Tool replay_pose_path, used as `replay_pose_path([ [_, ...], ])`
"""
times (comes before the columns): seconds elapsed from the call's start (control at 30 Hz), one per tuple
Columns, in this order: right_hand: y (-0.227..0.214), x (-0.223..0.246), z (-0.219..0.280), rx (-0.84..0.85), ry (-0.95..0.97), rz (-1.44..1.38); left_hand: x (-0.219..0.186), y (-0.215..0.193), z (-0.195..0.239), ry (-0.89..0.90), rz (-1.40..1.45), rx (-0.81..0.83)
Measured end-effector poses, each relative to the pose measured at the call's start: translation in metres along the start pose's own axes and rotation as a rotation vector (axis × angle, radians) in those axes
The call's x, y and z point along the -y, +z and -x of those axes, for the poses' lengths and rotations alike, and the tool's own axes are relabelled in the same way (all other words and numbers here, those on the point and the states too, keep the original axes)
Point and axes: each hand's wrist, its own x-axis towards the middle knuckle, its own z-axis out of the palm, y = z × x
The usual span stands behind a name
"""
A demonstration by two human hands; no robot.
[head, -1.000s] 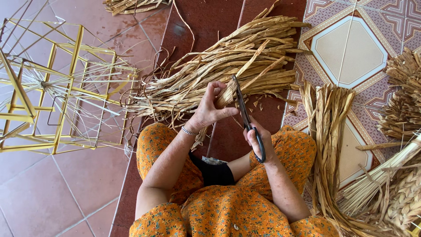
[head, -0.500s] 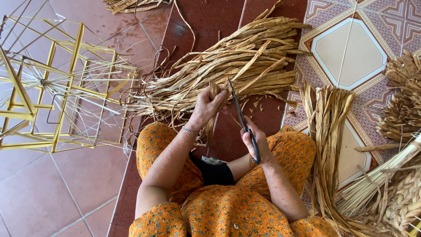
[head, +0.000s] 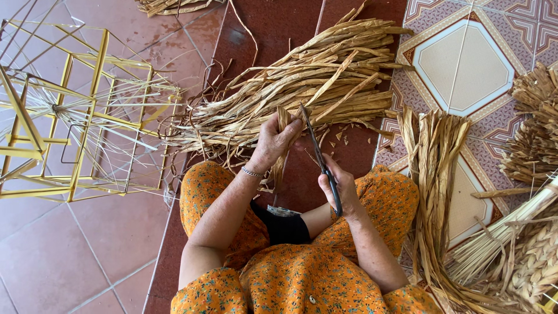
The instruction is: The person sits on the floor and uses shears to trim and split dried plant strips. They repeatedly pick up strips, cut them into smaller pieces, and place the trimmed pieces into a pile on the floor.
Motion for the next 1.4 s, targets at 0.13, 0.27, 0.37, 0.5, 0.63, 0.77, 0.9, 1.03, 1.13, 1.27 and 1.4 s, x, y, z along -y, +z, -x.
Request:
replay_pose_path([
  [0.13,0.000,-0.001,0.002,-0.007,-0.019,0.009,-0.003,0.001,0.002,-0.008,-0.022,0.005],
  [0.27,0.008,-0.001,0.008,-0.003,-0.014,-0.029,-0.007,0.002,0.003,-0.073,0.032,0.036],
  [0.37,0.015,0.000,0.015,-0.027,-0.011,-0.055,-0.008,0.003,0.003,-0.145,0.041,0.054],
  [0.5,0.014,-0.001,0.018,-0.036,-0.023,-0.062,-0.005,0.003,0.001,-0.178,-0.053,0.088],
  [0.63,0.011,-0.004,0.013,-0.016,0.040,-0.139,0.002,0.009,0.004,-0.285,-0.119,0.146],
  [0.77,0.013,-0.010,0.017,-0.105,0.174,-0.284,0.016,0.015,0.000,-0.248,-0.096,0.167],
  [0.9,-0.008,-0.026,0.019,-0.341,0.278,-0.439,0.039,0.017,-0.029,-0.184,-0.264,0.162],
  [1.03,-0.027,-0.048,0.015,-0.553,0.226,-0.564,0.071,0.021,-0.085,-0.015,-0.694,0.024],
  [1.13,-0.027,-0.062,0.016,-0.584,0.144,-0.557,0.094,0.035,-0.138,0.187,-0.958,-0.092],
  [1.27,-0.025,-0.075,0.007,-0.528,0.114,-0.576,0.109,0.065,-0.212,0.034,-1.052,-0.206],
  [1.4,-0.024,-0.071,0.004,-0.486,0.258,-0.667,0.112,0.090,-0.250,0.200,-1.065,-0.329],
])
